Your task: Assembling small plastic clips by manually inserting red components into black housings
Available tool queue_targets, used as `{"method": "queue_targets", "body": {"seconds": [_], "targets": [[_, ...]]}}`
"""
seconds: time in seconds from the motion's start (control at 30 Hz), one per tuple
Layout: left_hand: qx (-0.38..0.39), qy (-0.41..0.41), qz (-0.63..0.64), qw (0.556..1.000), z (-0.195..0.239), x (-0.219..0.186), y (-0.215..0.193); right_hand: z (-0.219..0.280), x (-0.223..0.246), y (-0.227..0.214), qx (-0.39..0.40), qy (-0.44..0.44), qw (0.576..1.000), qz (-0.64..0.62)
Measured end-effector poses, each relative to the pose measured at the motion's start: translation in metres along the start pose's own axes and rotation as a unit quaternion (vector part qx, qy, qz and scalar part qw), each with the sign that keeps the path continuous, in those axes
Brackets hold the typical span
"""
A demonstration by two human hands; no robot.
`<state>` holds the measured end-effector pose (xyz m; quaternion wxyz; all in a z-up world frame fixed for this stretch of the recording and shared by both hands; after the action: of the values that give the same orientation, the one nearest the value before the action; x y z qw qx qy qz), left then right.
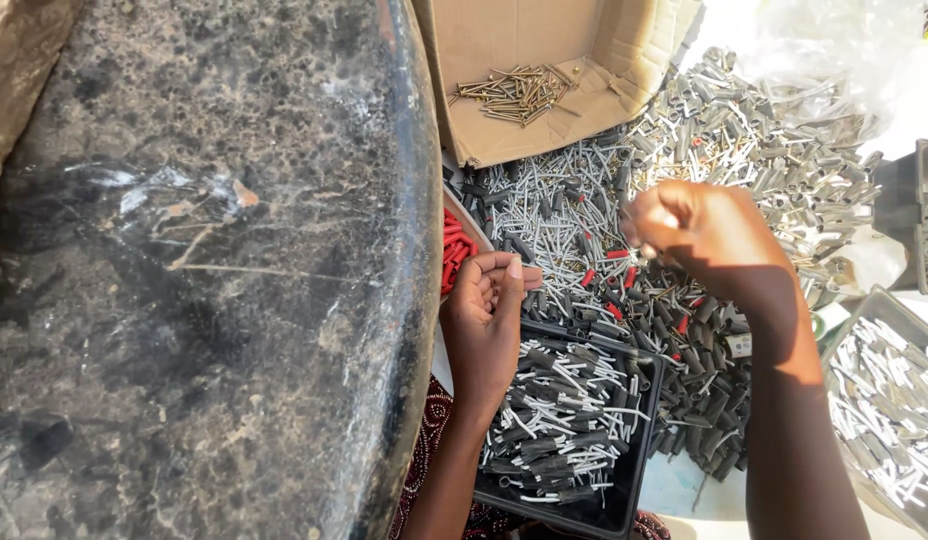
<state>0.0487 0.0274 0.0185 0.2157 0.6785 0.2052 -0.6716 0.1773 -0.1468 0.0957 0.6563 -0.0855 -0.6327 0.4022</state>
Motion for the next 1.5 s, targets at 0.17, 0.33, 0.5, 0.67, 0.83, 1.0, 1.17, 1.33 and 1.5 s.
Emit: {"method": "queue_targets", "body": {"seconds": [0.17, 0.33, 0.5, 0.67, 0.83, 1.0, 1.17, 1.33, 1.5], "targets": [[-0.002, 0.008, -0.002, 1.000, 0.002, -0.001, 0.002, -0.023, 0.067, -0.040, -0.170, -0.321, 0.922, 0.133], [-0.006, 0.018, 0.011, 1.000, 0.002, -0.004, -0.004, 0.016, 0.076, -0.056, -0.248, -0.397, 0.878, 0.098], [-0.004, 0.022, -0.008, 1.000, 0.003, 0.003, -0.001, 0.047, 0.032, -0.045, -0.207, -0.229, 0.946, 0.095], [0.003, 0.014, -0.027, 1.000, 0.001, -0.007, 0.003, 0.065, -0.047, -0.046, -0.169, -0.154, 0.967, 0.108], [0.008, 0.007, -0.041, 0.999, 0.001, -0.001, 0.011, 0.077, -0.088, -0.025, -0.116, -0.136, 0.972, 0.155], [0.007, 0.011, -0.035, 0.999, 0.001, -0.002, 0.012, 0.062, -0.102, -0.011, -0.173, -0.083, 0.954, 0.229], [0.009, 0.028, -0.031, 0.999, 0.000, 0.003, 0.008, 0.045, -0.100, 0.013, -0.133, -0.104, 0.961, 0.217], [0.015, 0.040, -0.022, 0.999, 0.001, 0.007, 0.005, 0.049, -0.086, 0.019, -0.140, -0.152, 0.964, 0.166], [0.006, 0.023, -0.025, 0.999, 0.000, 0.003, 0.003, 0.052, -0.102, -0.002, -0.159, -0.128, 0.960, 0.193]]}}
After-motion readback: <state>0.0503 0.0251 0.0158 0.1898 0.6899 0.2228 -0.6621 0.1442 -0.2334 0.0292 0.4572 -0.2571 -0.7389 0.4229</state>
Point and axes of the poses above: each hand's wrist, its own z-axis away from the middle knuckle, its own y-axis out of the palm, x = y × z, the point moved 5 cm from there along -z, towards the middle knuckle, and after that the axes turned 7 degrees about -z, right-handed, at the moved point
